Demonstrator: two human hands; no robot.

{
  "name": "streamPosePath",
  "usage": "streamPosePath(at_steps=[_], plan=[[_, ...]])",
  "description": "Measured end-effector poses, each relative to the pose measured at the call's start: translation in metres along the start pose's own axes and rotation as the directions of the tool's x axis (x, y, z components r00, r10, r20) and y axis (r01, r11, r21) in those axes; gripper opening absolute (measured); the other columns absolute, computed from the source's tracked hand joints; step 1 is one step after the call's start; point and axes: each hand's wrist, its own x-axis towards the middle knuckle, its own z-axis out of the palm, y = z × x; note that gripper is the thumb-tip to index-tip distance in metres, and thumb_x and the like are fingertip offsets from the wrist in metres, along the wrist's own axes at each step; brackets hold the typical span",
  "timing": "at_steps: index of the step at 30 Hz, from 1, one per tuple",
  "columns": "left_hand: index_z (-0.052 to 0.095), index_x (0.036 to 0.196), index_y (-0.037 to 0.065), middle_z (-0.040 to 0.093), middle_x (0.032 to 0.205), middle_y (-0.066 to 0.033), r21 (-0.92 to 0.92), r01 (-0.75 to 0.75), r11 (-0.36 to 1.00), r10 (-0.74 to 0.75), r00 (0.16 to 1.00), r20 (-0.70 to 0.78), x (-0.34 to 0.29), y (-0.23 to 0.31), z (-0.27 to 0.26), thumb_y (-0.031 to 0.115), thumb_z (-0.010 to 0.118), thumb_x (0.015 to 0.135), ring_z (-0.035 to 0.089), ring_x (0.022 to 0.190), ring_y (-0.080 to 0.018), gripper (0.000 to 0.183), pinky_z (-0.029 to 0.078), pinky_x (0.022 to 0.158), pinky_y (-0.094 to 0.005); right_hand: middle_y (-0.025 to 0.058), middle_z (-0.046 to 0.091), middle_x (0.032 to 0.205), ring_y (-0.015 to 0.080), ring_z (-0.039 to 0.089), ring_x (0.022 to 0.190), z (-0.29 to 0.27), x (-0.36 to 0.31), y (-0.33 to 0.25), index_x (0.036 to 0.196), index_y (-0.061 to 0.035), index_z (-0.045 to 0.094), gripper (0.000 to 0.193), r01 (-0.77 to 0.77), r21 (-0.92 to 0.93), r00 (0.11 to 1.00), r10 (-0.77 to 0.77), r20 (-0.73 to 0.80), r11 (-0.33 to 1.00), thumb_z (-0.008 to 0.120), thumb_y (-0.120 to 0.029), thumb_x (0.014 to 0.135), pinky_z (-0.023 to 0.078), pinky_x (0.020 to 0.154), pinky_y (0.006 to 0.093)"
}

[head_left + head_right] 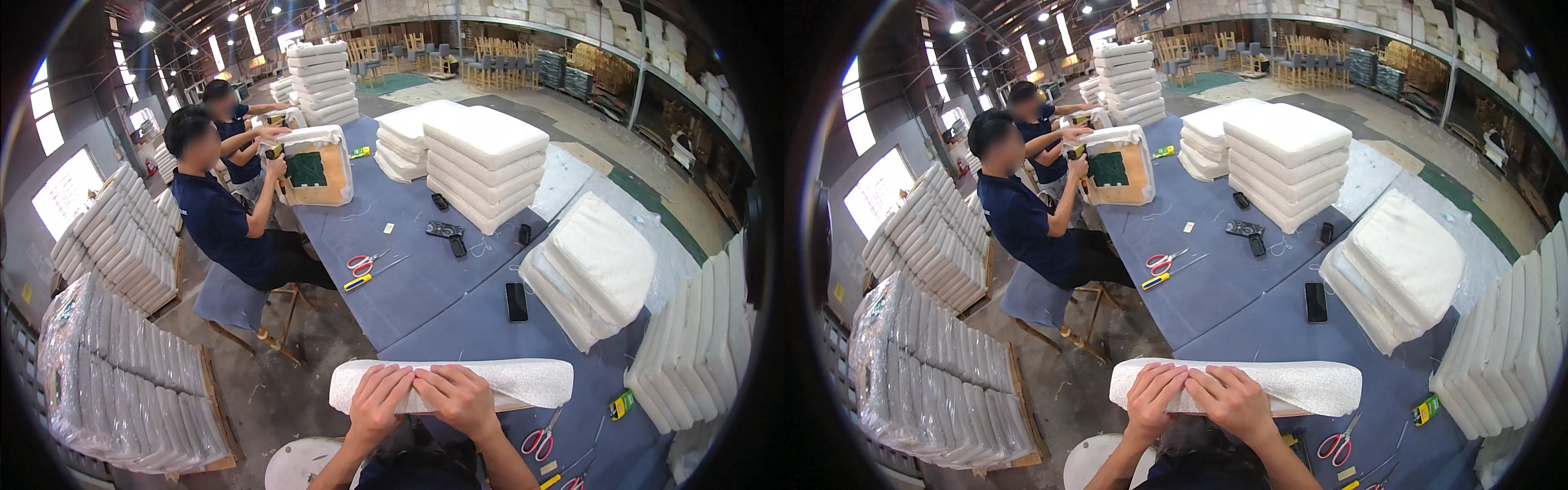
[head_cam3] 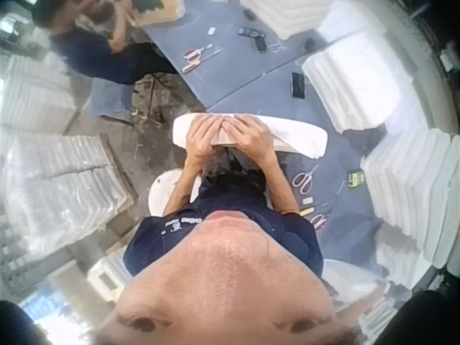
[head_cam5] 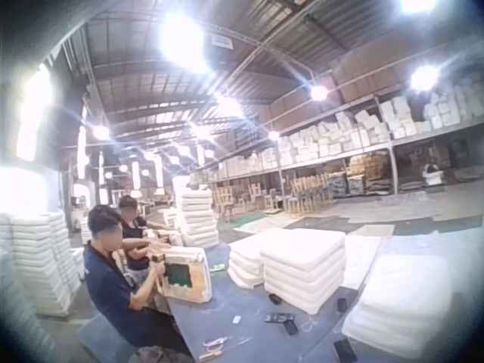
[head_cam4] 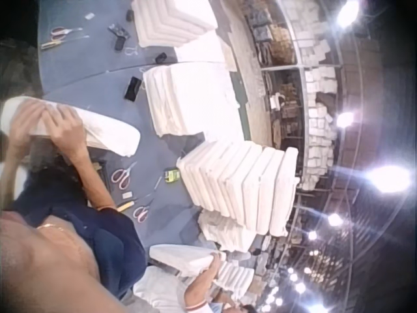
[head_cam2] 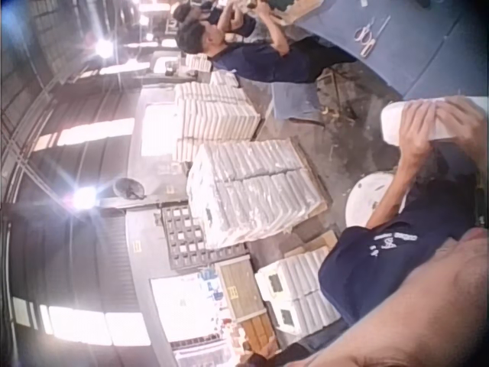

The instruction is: The person wraps white fabric around rectangular cushion frames and secures it with a staple gun. They repeatedly fold the fabric edges, align the material, and apply staples along the sides. The finished units are stacked on the table.

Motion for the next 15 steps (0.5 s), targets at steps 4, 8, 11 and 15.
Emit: streamPosePath(at_steps=[4,8,11,15], plan=[[0.074,0.117,-0.001,0.075,0.121,-0.0121,0.012,-0.024,1.000,0.024,1.000,0.010,0.0001,0.0006,-0.0019,0.002,0.080,0.056,0.071,0.112,-0.0326,0.062,0.056,0.101,-0.0495,0.0026,0.077,0.109,0.0234,0.074,0.099,0.0000,-0.0011,-0.0006,0.107,-0.0085,0.074,0.034,0.003,-0.009,1.000,-0.003,0.002,1.000,0.072,-0.005,0.074,0.061,0.088,0.0380],[0.073,0.118,-0.002,0.074,0.123,-0.0127,0.007,-0.015,1.000,0.015,0.999,0.029,-0.0025,0.0004,-0.0030,0.002,0.081,0.055,0.071,0.114,-0.0327,0.064,0.056,0.102,-0.0493,0.0028,0.076,0.111,0.0223,0.073,0.101,-0.0014,-0.0008,-0.0023,0.109,-0.0083,0.074,0.031,0.037,-0.060,0.999,-0.036,0.026,0.998,0.072,-0.008,0.078,0.060,0.089,0.0375],[0.073,0.118,-0.001,0.074,0.124,-0.0127,0.020,-0.009,1.000,0.008,1.000,0.025,-0.0032,0.0007,-0.0031,0.003,0.081,0.055,0.071,0.114,-0.0327,0.064,0.056,0.103,-0.0493,0.0030,0.075,0.112,0.0215,0.073,0.103,-0.0011,-0.0016,-0.0024,0.111,-0.0082,0.073,0.030,0.054,-0.074,0.998,-0.051,0.046,0.996,0.071,-0.011,0.081,0.059,0.091,0.0372],[0.073,0.118,-0.001,0.074,0.123,-0.0125,0.019,-0.003,1.000,0.003,1.000,0.014,-0.0064,0.0001,-0.0007,0.003,0.081,0.055,0.071,0.114,-0.0326,0.064,0.055,0.103,-0.0494,0.0030,0.075,0.113,0.0213,0.073,0.103,-0.0007,-0.0027,-0.0036,0.111,-0.0085,0.073,0.030,0.054,-0.089,0.997,-0.050,0.053,0.995,0.072,-0.010,0.081,0.059,0.092,0.0371]])
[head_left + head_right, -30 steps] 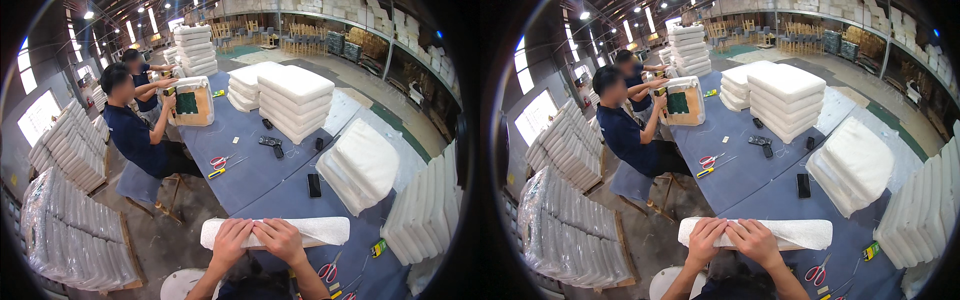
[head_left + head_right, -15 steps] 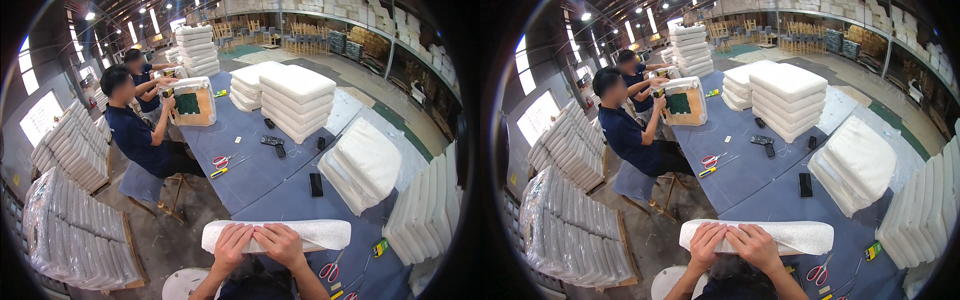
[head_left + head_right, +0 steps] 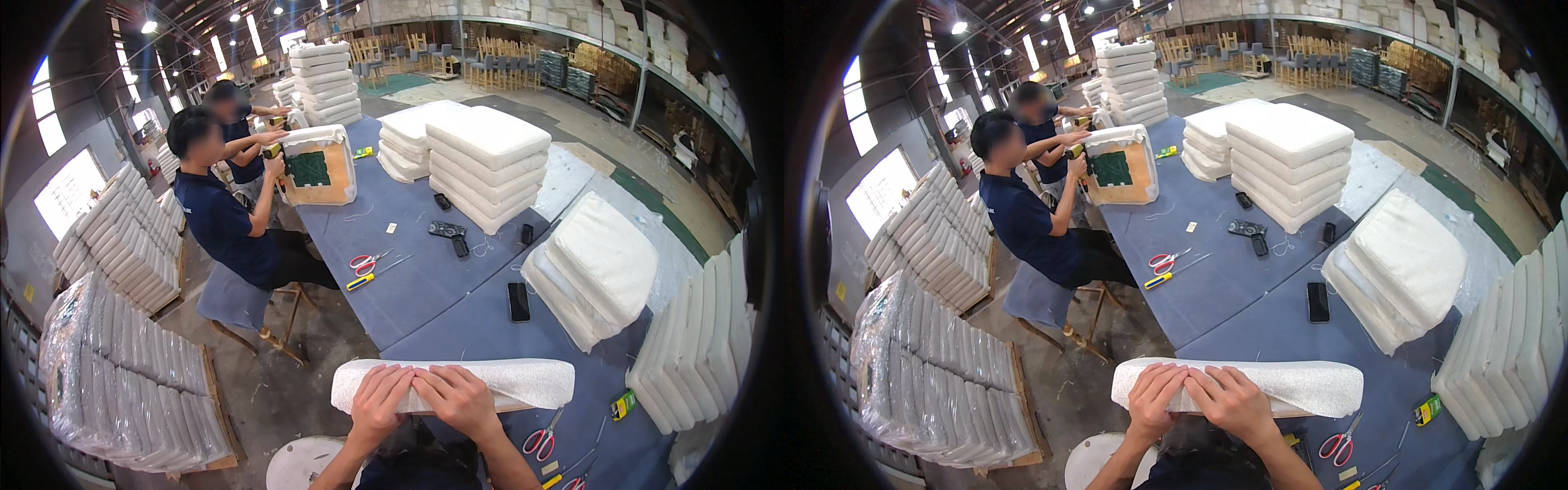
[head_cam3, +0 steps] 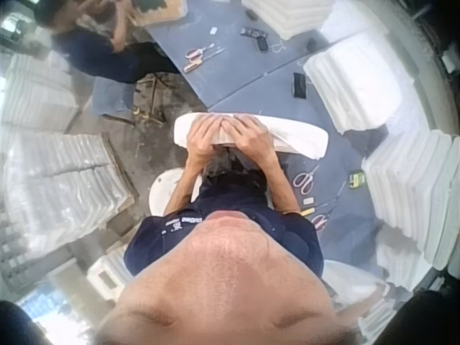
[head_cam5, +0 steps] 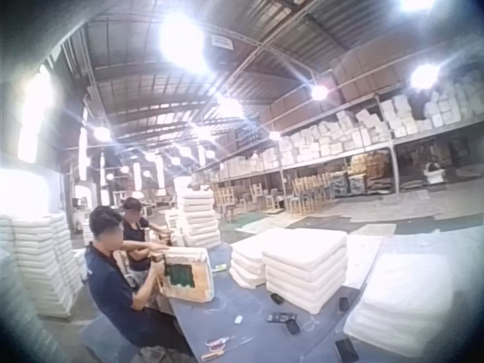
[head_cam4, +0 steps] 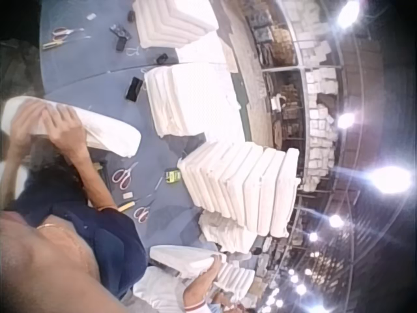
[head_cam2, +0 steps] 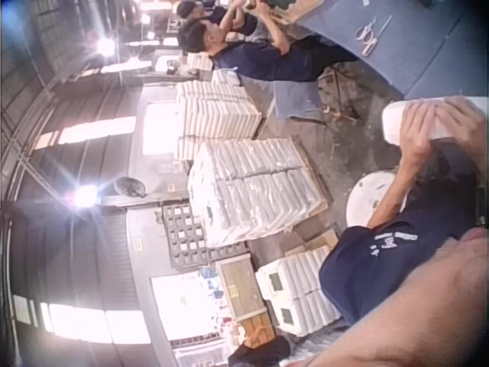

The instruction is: The person wraps white fabric around rectangular cushion frames and secures it with a staple gun. They repeatedly fold the fabric edges, align the material, and apply staples along the sides. The finished units are stacked on the table.

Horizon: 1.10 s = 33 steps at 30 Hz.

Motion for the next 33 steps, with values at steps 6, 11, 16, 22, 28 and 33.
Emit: streamPosePath(at_steps=[6,11,16,22,28,33], plan=[[0.075,0.116,0.000,0.076,0.119,-0.0117,0.013,0.016,1.000,-0.016,1.000,-0.004,0.0002,0.0020,0.0008,0.004,0.081,0.059,0.072,0.112,-0.0327,0.058,0.056,0.102,-0.0499,0.0030,0.075,0.111,0.0220,0.073,0.102,0.0011,-0.0004,0.0004,0.111,-0.0086,0.073,0.031,-0.021,0.038,1.000,0.021,-0.008,0.999,0.071,-0.008,0.080,0.059,0.091,0.0373],[0.073,0.118,-0.001,0.075,0.121,-0.0120,0.019,-0.006,1.000,0.007,1.000,-0.021,0.0015,0.0012,0.0014,0.001,0.078,0.059,0.072,0.113,-0.0321,0.060,0.056,0.102,-0.0489,0.0036,0.076,0.111,0.0230,0.074,0.101,0.0025,0.0000,0.0011,0.110,-0.0080,0.073,0.033,-0.040,0.083,0.999,0.042,-0.019,0.996,0.071,-0.006,0.078,0.059,0.090,0.0372],[0.075,0.116,0.001,0.077,0.118,-0.0116,0.019,0.007,1.000,-0.007,1.000,-0.011,0.0011,0.0001,0.0006,0.005,0.083,0.062,0.073,0.112,-0.0326,0.055,0.057,0.102,-0.0498,0.0037,0.076,0.111,0.0234,0.074,0.101,0.0009,0.0017,0.0002,0.111,-0.0076,0.073,0.034,-0.050,0.087,0.999,0.052,-0.015,0.995,0.070,-0.005,0.077,0.059,0.090,0.0373],[0.074,0.117,0.000,0.076,0.120,-0.0119,0.015,0.001,1.000,0.000,1.000,-0.018,0.0030,0.0013,0.0000,0.002,0.079,0.060,0.072,0.112,-0.0324,0.057,0.056,0.102,-0.0493,0.0036,0.076,0.112,0.0235,0.074,0.101,0.0024,0.0012,0.0008,0.112,-0.0079,0.073,0.036,-0.053,0.093,0.998,0.054,-0.012,0.994,0.070,-0.004,0.076,0.059,0.090,0.0380],[0.075,0.116,0.001,0.077,0.119,-0.0115,0.023,0.006,1.000,-0.006,1.000,-0.011,0.0002,-0.0016,0.0018,0.004,0.082,0.061,0.073,0.112,-0.0320,0.055,0.057,0.102,-0.0493,0.0044,0.073,0.112,0.0216,0.072,0.103,0.0021,0.0012,0.0023,0.111,-0.0069,0.071,0.027,-0.028,0.064,1.000,0.028,0.009,0.998,0.070,-0.013,0.085,0.058,0.092,0.0360],[0.075,0.117,0.001,0.077,0.119,-0.0115,0.021,0.003,1.000,-0.003,1.000,-0.018,-0.0002,-0.0016,0.0029,0.003,0.082,0.061,0.073,0.112,-0.0321,0.056,0.057,0.102,-0.0495,0.0042,0.074,0.112,0.0226,0.072,0.103,0.0011,0.0015,0.0019,0.111,-0.0072,0.071,0.030,-0.041,0.082,0.999,0.040,0.005,0.996,0.070,-0.010,0.081,0.058,0.091,0.0367]])
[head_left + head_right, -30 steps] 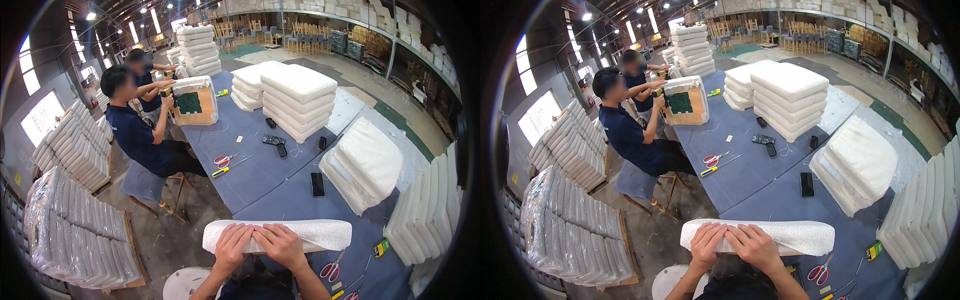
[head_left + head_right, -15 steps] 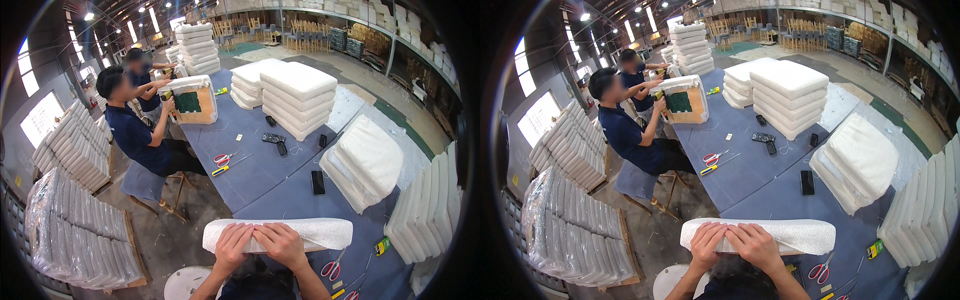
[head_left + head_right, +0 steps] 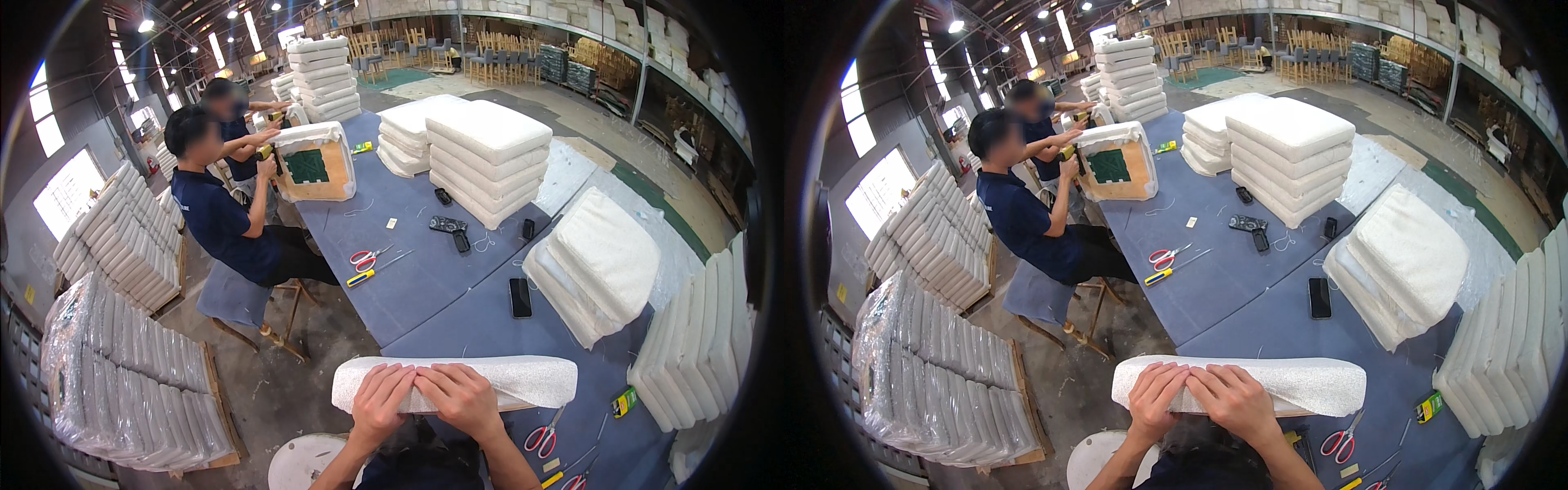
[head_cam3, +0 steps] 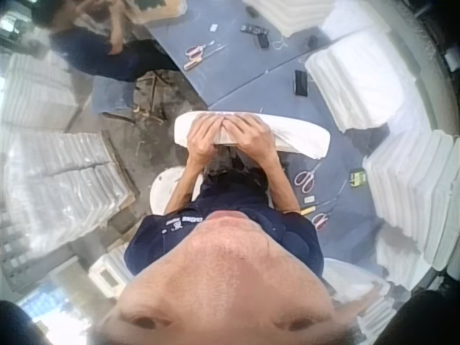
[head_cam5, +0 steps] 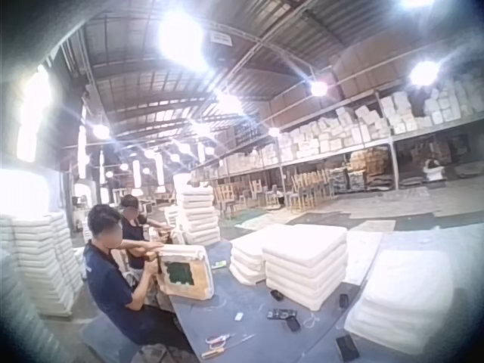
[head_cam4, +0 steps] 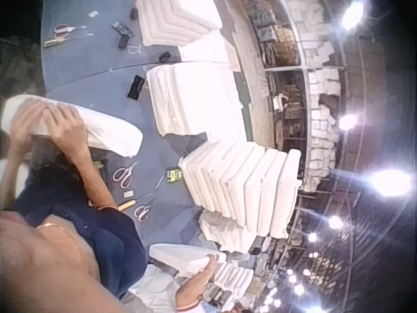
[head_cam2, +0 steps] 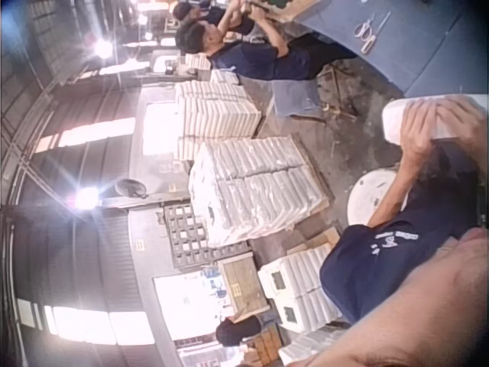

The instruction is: The person wraps white fabric around rectangular cushion frames and secures it with a staple gun. They repeatedly fold the fabric edges, align the material, and apply staples along the sides. The finished units are stacked on the table.

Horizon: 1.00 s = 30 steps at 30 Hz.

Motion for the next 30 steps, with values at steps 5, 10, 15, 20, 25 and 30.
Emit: streamPosePath(at_steps=[5,10,15,20,25,30], plan=[[0.075,0.116,0.001,0.077,0.118,-0.0117,0.006,-0.002,1.000,0.002,1.000,0.006,-0.001,0.000,0.000,0.002,0.081,0.062,0.073,0.112,-0.0323,0.054,0.057,0.101,-0.0497,0.0042,0.075,0.112,0.0245,0.073,0.102,-0.001,0.000,-0.001,0.111,-0.0072,0.073,0.037,-0.018,0.026,1.000,0.018,-0.013,1.000,0.071,-0.004,0.074,0.059,0.090,0.0381],[0.074,0.116,-0.001,0.076,0.118,-0.0129,0.005,-0.009,1.000,0.009,1.000,-0.009,0.001,0.002,0.001,0.001,0.077,0.062,0.073,0.111,-0.0327,0.054,0.057,0.101,-0.0497,0.0046,0.073,0.112,0.0228,0.071,0.103,0.001,-0.001,0.000,0.110,-0.0068,0.071,0.030,0.000,0.002,1.000,0.000,-0.012,1.000,0.070,-0.009,0.080,0.058,0.091,0.0366],[0.074,0.116,-0.001,0.076,0.117,-0.0130,0.004,-0.011,1.000,0.011,1.000,-0.018,0.003,0.002,0.000,0.001,0.077,0.063,0.073,0.110,-0.0330,0.054,0.057,0.101,-0.0499,0.0051,0.073,0.112,0.0222,0.071,0.103,-0.002,0.001,0.001,0.110,-0.0063,0.071,0.027,0.013,-0.010,1.000,-0.014,-0.012,1.000,0.070,-0.012,0.084,0.058,0.091,0.0359],[0.075,0.114,0.000,0.077,0.116,-0.0125,0.012,-0.006,1.000,0.006,1.000,-0.011,0.003,0.001,0.002,0.004,0.078,0.064,0.073,0.109,-0.0336,0.050,0.057,0.100,-0.0504,0.0053,0.076,0.113,0.0253,0.073,0.104,0.000,-0.001,0.002,0.111,-0.0065,0.073,0.037,-0.024,0.030,1.000,0.024,-0.019,0.999,0.071,-0.005,0.074,0.059,0.091,0.0390],[0.076,0.116,0.003,0.076,0.120,-0.0113,0.042,0.027,0.999,-0.028,0.999,0.018,0.007,0.002,-0.002,0.002,0.073,0.067,0.072,0.113,-0.0344,0.049,0.054,0.103,-0.0518,0.0061,0.076,0.113,0.0258,0.074,0.103,0.000,0.002,0.009,0.112,-0.0060,0.073,0.040,0.000,0.065,1.000,0.002,-0.028,0.998,0.074,-0.007,0.072,0.060,0.088,0.0392],[0.074,0.121,0.004,0.075,0.126,-0.0116,0.052,0.094,0.994,-0.100,0.988,0.120,0.035,0.011,0.006,0.000,0.069,0.069,0.070,0.117,-0.0349,0.052,0.053,0.106,-0.0487,0.0053,0.077,0.109,0.0246,0.076,0.098,0.001,0.005,0.046,0.110,-0.0069,0.073,0.037,0.067,0.084,0.997,-0.063,-0.046,0.994,0.074,-0.008,0.073,0.060,0.083,0.0378]])
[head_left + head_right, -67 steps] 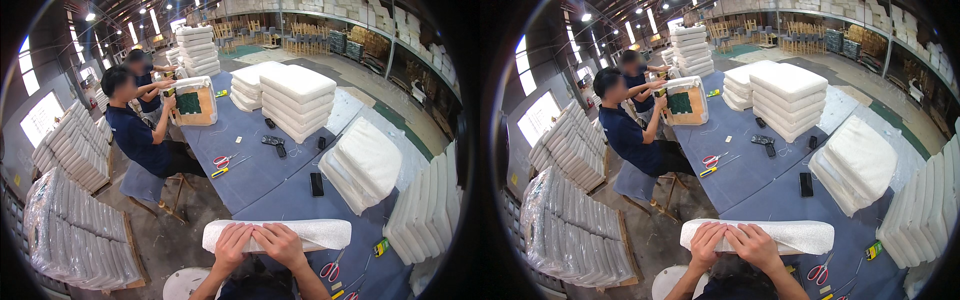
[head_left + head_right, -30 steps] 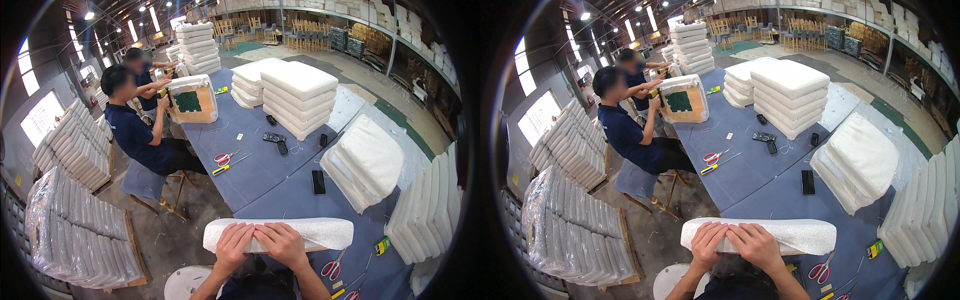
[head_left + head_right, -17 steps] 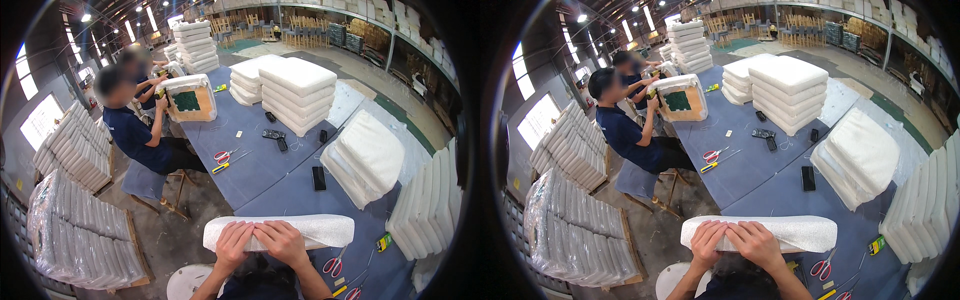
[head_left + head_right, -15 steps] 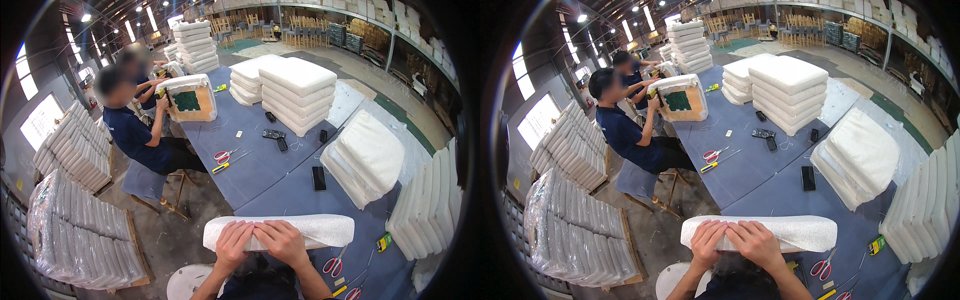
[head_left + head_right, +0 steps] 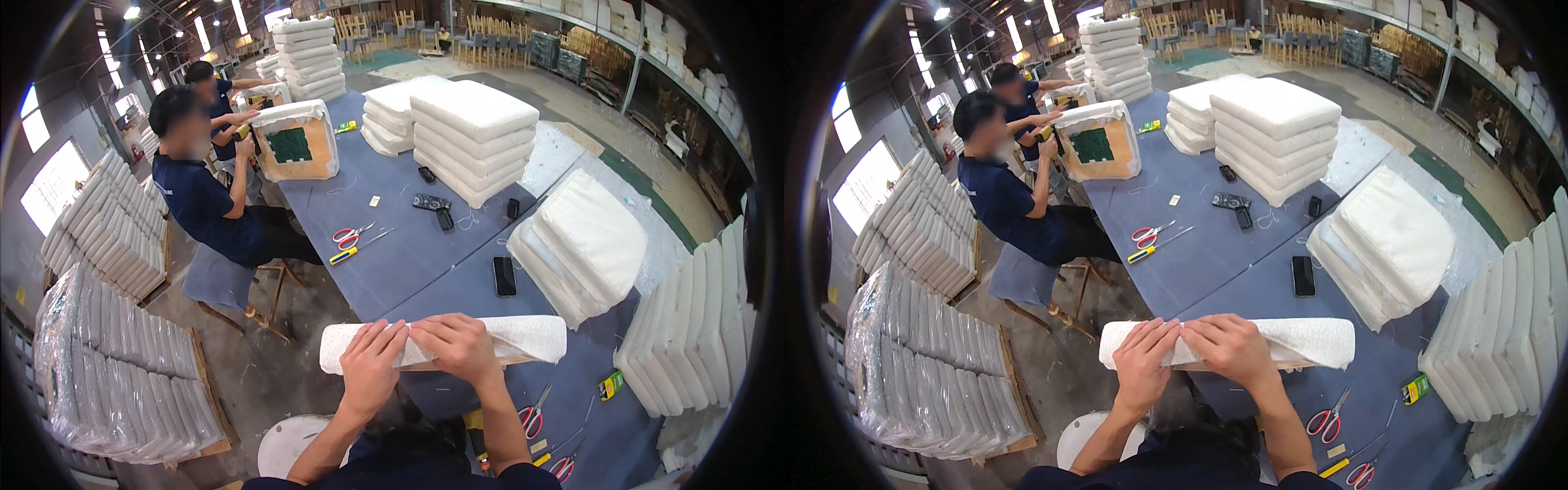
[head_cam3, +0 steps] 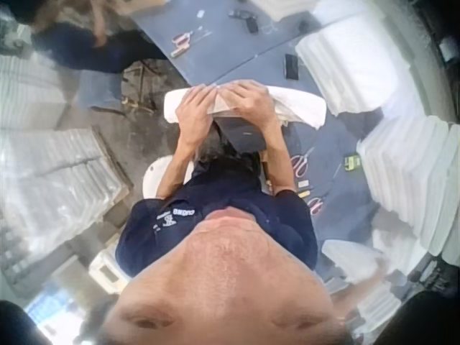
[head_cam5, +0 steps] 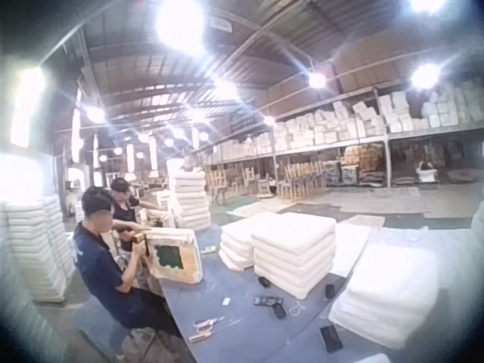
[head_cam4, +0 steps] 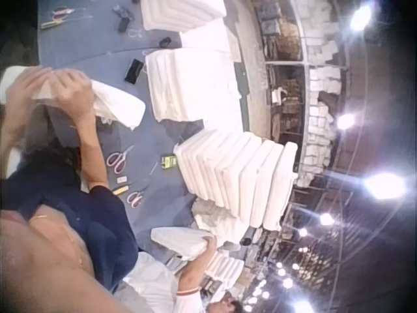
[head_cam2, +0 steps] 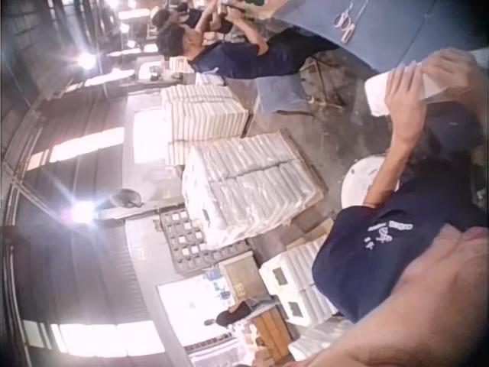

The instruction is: The person wraps white fabric around rectangular cushion frames and secures it with a staple gun. They repeatedly fold the fabric edges, align the material, and apply staples along the sides. The finished units are stacked on the table.

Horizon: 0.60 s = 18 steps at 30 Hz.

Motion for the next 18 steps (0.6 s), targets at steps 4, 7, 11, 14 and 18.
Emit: streamPosePath(at_steps=[4,7,11,14,18], plan=[[0.072,0.122,0.006,0.075,0.126,-0.0085,0.010,-0.004,1.000,0.004,1.000,-0.016,0.010,0.008,-0.001,-0.004,0.075,0.066,0.071,0.117,-0.0325,0.057,0.054,0.104,-0.0475,0.0035,0.077,0.103,0.0227,0.076,0.095,-0.011,0.008,0.012,0.108,-0.0079,0.072,0.027,0.040,-0.068,0.998,-0.043,-0.042,0.997,0.071,-0.010,0.081,0.060,0.080,0.0365],[0.073,0.116,0.004,0.077,0.119,-0.0093,0.012,-0.016,1.000,0.016,0.998,-0.055,0.009,-0.002,-0.001,-0.004,0.074,0.065,0.072,0.111,-0.0333,0.052,0.056,0.099,-0.0461,0.0045,0.076,0.103,0.0235,0.076,0.095,-0.019,0.006,0.006,0.107,-0.0070,0.071,0.024,-0.026,-0.150,1.000,0.028,0.012,0.988,0.070,-0.009,0.083,0.061,0.080,0.0368],[0.074,0.111,0.005,0.078,0.113,-0.0085,-0.004,-0.046,0.999,0.046,0.994,-0.098,0.014,-0.005,-0.010,-0.003,0.074,0.066,0.073,0.105,-0.0315,0.046,0.059,0.092,-0.0432,0.0067,0.073,0.097,0.0256,0.076,0.089,-0.048,0.001,0.004,0.103,-0.0053,0.067,0.017,-0.142,-0.270,0.978,0.176,0.110,0.952,0.068,-0.008,0.086,0.061,0.074,0.0372],[0.073,0.108,0.008,0.078,0.110,-0.0070,-0.012,-0.048,0.999,0.048,0.998,0.049,0.032,-0.002,-0.003,-0.001,0.075,0.066,0.073,0.104,-0.0304,0.043,0.059,0.088,-0.0420,0.0078,0.070,0.089,0.0263,0.075,0.084,-0.049,0.003,0.007,0.099,-0.0054,0.064,0.013,-0.141,-0.343,0.952,0.222,0.210,0.929,0.068,-0.008,0.086,0.061,0.068,0.0377],[0.070,0.097,0.009,0.076,0.100,-0.0064,0.083,-0.137,0.987,0.103,0.940,0.324,0.064,0.007,0.006,0.003,0.074,0.073,0.074,0.092,-0.0303,0.026,0.057,0.075,-0.0439,0.0084,0.067,0.085,0.0259,0.075,0.079,-0.042,0.013,0.020,0.095,-0.0060,0.063,0.011,-0.120,-0.412,0.889,0.283,0.360,0.903,0.068,-0.007,0.086,0.060,0.064,0.0382]])
